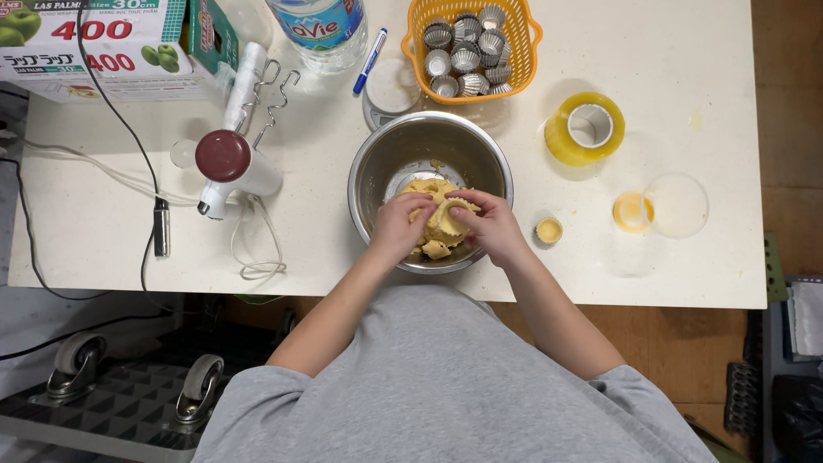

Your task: The person kneads a ball of dough in a metal mixing bowl, then pinches off small pieces and presses each piece by hand into a small tart mold, setting the filled molds on the table one at a time.

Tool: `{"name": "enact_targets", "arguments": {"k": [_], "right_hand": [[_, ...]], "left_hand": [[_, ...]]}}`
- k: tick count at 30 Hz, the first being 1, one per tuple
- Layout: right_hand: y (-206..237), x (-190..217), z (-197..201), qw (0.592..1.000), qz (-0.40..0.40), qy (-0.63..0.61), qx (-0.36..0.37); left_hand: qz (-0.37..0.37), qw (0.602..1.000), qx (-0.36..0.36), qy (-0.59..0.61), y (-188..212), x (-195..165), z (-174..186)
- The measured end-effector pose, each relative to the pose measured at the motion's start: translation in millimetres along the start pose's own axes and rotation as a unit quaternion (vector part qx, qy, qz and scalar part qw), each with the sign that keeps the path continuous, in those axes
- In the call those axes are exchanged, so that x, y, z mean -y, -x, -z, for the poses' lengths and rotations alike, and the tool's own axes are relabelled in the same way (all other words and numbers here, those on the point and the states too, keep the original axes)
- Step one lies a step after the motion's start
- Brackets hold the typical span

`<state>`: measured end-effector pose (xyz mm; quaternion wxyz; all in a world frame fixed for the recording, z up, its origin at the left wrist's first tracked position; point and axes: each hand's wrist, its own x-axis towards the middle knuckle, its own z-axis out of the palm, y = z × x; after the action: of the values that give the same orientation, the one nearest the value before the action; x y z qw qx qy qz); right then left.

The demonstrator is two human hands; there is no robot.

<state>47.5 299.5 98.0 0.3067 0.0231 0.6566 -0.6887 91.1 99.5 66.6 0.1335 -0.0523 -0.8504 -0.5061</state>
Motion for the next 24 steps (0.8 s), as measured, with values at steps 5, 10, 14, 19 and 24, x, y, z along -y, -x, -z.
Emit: {"name": "enact_targets", "arguments": {"k": [5,10,14,19,24], "right_hand": [[-7,-10,0,0.994,0.056,0.093,-0.027],[-13,-20,2,0.993,0.071,0.092,-0.032],[-13,-16,11,0.995,0.052,0.078,-0.039],[-11,-10,17,0.993,0.037,0.095,-0.053],[-11,-8,11,0.982,0.150,0.117,0.014]], "left_hand": [[0.091,0.994,0.062,0.023,-4,-19,3],[0.208,0.977,-0.001,0.047,-9,-20,3],[0.140,0.990,0.025,0.002,-6,0,6],[-0.063,0.997,-0.009,-0.031,0,0,3],[0.187,0.965,0.181,0.035,-9,-27,-3]]}}
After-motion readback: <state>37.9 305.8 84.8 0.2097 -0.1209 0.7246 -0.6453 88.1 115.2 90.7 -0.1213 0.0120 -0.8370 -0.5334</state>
